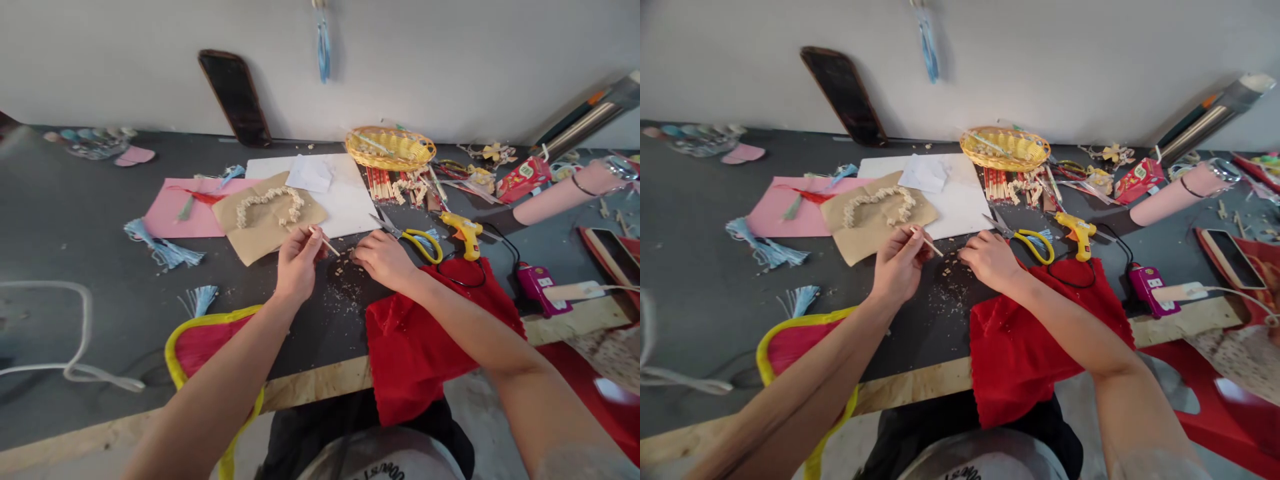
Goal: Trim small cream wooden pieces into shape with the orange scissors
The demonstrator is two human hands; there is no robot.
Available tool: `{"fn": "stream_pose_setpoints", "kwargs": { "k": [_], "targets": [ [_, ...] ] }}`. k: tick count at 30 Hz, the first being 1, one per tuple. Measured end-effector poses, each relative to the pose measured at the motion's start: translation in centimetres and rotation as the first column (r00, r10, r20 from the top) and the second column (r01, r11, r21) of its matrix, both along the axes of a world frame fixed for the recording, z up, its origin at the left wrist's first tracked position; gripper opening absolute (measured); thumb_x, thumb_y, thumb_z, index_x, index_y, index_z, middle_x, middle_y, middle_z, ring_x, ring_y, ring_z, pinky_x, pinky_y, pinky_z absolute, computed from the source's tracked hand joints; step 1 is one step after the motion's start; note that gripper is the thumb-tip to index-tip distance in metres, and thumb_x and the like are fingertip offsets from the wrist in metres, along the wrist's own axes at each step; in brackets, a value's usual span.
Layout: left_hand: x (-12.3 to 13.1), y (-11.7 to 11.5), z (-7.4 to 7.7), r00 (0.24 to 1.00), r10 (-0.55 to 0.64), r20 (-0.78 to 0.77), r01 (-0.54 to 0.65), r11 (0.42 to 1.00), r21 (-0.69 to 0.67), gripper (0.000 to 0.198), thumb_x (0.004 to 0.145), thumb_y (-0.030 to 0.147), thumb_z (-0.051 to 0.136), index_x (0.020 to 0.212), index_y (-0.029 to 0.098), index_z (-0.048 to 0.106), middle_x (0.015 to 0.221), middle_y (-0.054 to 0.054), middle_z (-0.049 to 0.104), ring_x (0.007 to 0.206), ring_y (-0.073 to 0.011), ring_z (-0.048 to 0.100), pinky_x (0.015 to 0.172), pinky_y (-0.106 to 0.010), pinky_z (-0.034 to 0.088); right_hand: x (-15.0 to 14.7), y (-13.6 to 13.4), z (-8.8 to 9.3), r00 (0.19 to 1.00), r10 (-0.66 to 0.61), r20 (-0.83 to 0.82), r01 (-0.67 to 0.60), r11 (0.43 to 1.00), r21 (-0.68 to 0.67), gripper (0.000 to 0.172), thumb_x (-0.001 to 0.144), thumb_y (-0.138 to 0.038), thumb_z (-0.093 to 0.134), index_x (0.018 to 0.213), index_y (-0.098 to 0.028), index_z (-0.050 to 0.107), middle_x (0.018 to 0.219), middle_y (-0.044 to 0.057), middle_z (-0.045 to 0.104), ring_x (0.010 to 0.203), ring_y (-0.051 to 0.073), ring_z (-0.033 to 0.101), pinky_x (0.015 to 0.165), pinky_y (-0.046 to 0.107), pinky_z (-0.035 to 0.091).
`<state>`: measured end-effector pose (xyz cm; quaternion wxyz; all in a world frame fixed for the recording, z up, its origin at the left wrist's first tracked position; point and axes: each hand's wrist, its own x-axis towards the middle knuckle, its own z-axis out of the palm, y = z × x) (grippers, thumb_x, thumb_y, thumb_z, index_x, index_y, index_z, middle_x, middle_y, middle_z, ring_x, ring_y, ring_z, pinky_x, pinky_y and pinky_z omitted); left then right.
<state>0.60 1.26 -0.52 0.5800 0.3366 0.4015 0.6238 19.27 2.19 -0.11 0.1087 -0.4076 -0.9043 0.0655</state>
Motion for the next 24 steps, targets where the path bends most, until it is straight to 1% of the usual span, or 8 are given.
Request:
{"fn": "stream_pose_setpoints", "kwargs": {
  "k": [3,6,9,11,14,16,20,24],
  "targets": [
    [-0.1,-0.1,0.1,0.999,-0.038,0.015,0.038,0.999,-0.003,0.021,0.077,0.034,0.072,0.083,0.017,0.060,0.071,0.001,0.057,0.061,-0.0084,0.052,0.055,-0.018,0.046,-0.1,0.4,0.3,0.999,0.041,-0.010,-0.041,0.999,-0.003,0.017,0.092,-0.018,0.053,0.088,-0.020,0.070,0.094,0.008,0.067,0.097,0.024,0.049,0.084,0.038,0.040],
    [-0.1,-0.4,0.4,0.987,-0.133,0.090,0.137,0.990,-0.045,0.019,0.077,0.031,0.070,0.084,0.019,0.057,0.072,0.001,0.055,0.067,-0.0118,0.057,0.058,-0.022,0.050,0.1,0.1,1.0,0.967,-0.001,-0.253,-0.014,0.998,-0.058,0.016,0.093,-0.017,0.051,0.086,-0.019,0.066,0.092,0.007,0.066,0.093,0.021,0.054,0.087,0.037,0.043],
    [0.2,-0.8,0.8,0.932,-0.322,0.166,0.341,0.935,-0.100,0.018,0.078,0.029,0.069,0.084,0.017,0.057,0.070,0.002,0.051,0.057,-0.0088,0.050,0.051,-0.020,0.043,0.4,-0.9,1.7,0.787,-0.209,-0.580,0.019,0.948,-0.316,0.013,0.095,-0.028,0.051,0.091,-0.020,0.061,0.085,0.003,0.066,0.080,0.015,0.060,0.078,0.031,0.049],
    [0.5,-1.3,1.0,0.879,-0.448,0.164,0.469,0.874,-0.126,0.019,0.078,0.029,0.070,0.085,0.016,0.059,0.067,0.003,0.047,0.051,-0.0056,0.041,0.045,-0.017,0.033,0.5,-1.7,2.1,0.661,-0.332,-0.673,-0.034,0.882,-0.469,0.016,0.094,-0.036,0.052,0.092,-0.021,0.058,0.087,0.002,0.067,0.079,0.014,0.063,0.075,0.029,0.052],
    [0.9,-1.9,0.8,0.831,-0.555,0.042,0.556,0.822,-0.127,0.021,0.077,0.031,0.073,0.083,0.015,0.062,0.065,0.004,0.044,0.050,-0.0044,0.036,0.045,-0.017,0.029,0.3,-2.6,1.8,0.562,-0.365,-0.742,-0.079,0.869,-0.488,0.019,0.090,-0.041,0.058,0.091,-0.022,0.061,0.097,0.004,0.065,0.091,0.017,0.063,0.083,0.032,0.052],
    [1.1,-2.2,0.6,0.820,-0.572,-0.030,0.566,0.817,-0.111,0.022,0.078,0.034,0.073,0.082,0.015,0.062,0.064,0.005,0.043,0.050,-0.0046,0.037,0.046,-0.018,0.030,0.1,-2.9,1.3,0.539,-0.361,-0.761,-0.068,0.882,-0.467,0.022,0.088,-0.044,0.060,0.090,-0.022,0.063,0.102,0.006,0.061,0.097,0.018,0.062,0.085,0.033,0.053],
    [1.0,-2.3,0.3,0.824,-0.562,-0.069,0.553,0.825,-0.117,0.026,0.080,0.039,0.071,0.078,0.016,0.060,0.061,0.005,0.042,0.049,-0.0046,0.037,0.046,-0.018,0.029,-0.3,-3.2,0.4,0.523,-0.365,-0.770,-0.038,0.893,-0.449,0.027,0.088,-0.048,0.058,0.089,-0.022,0.063,0.103,0.007,0.059,0.100,0.019,0.060,0.082,0.034,0.054],
    [0.9,-2.2,0.5,0.821,-0.570,-0.037,0.558,0.813,-0.164,0.028,0.079,0.039,0.072,0.074,0.015,0.059,0.063,0.004,0.047,0.047,-0.0031,0.036,0.044,-0.018,0.026,0.4,-3.2,0.6,0.596,-0.276,-0.754,-0.038,0.928,-0.370,0.020,0.092,-0.040,0.053,0.095,-0.022,0.062,0.101,0.006,0.061,0.093,0.018,0.062,0.079,0.033,0.054]
  ]
}}
